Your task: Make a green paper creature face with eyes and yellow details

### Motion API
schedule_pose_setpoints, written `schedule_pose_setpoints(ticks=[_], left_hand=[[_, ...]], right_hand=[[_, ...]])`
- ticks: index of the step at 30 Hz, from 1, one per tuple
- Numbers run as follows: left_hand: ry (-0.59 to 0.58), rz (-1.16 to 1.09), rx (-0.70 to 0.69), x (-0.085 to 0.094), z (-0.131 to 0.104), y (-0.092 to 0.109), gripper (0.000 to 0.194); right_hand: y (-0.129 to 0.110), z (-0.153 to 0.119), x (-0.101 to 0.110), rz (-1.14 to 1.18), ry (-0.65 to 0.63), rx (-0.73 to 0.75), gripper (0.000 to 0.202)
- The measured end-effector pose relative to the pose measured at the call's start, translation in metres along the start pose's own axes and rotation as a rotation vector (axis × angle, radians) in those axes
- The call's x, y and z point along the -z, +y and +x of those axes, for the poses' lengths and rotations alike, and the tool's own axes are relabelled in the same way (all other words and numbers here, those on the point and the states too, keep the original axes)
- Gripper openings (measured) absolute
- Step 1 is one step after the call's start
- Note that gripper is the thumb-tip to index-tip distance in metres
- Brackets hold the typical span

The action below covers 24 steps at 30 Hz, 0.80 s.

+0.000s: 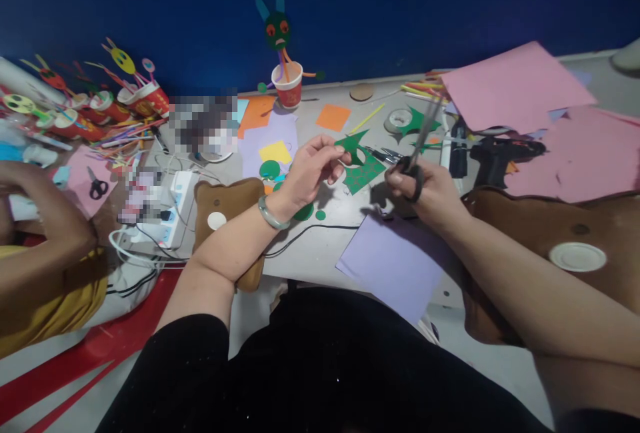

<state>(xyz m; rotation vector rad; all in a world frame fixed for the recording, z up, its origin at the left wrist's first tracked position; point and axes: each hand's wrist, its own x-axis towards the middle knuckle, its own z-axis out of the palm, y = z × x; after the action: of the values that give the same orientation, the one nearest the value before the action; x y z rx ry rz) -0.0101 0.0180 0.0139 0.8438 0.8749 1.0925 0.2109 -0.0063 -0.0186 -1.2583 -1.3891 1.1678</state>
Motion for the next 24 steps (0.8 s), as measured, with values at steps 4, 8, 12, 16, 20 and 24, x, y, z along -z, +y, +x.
schedule_pose_setpoints(ticks=[4,8,12,16,20,24], left_hand=[[-0.055,-0.014,0.032,-0.004,-0.004,-0.005,0.034],[-0.09,-0.018,0.019,-0.007,-0.006,-0.008,0.039],[-0.124,0.017,0.011,-0.007,-0.009,-0.009,0.04],[-0.12,0.059,-0.021,-0.007,-0.01,-0.008,0.035],[-0.112,0.082,-0.023,-0.008,-0.01,-0.008,0.036],[-0.107,0.082,-0.022,-0.008,-0.01,-0.009,0.038]], right_hand=[[0.003,-0.002,0.001,-0.074,-0.275,-0.104,0.058],[0.016,-0.001,0.004,-0.101,-0.406,-0.092,0.067],[0.022,-0.002,0.006,-0.099,-0.454,-0.063,0.069],[0.02,-0.004,0.006,-0.108,-0.467,-0.058,0.07],[0.018,-0.005,0.006,-0.105,-0.473,-0.064,0.07],[0.015,-0.005,0.005,-0.118,-0.479,-0.065,0.07]])
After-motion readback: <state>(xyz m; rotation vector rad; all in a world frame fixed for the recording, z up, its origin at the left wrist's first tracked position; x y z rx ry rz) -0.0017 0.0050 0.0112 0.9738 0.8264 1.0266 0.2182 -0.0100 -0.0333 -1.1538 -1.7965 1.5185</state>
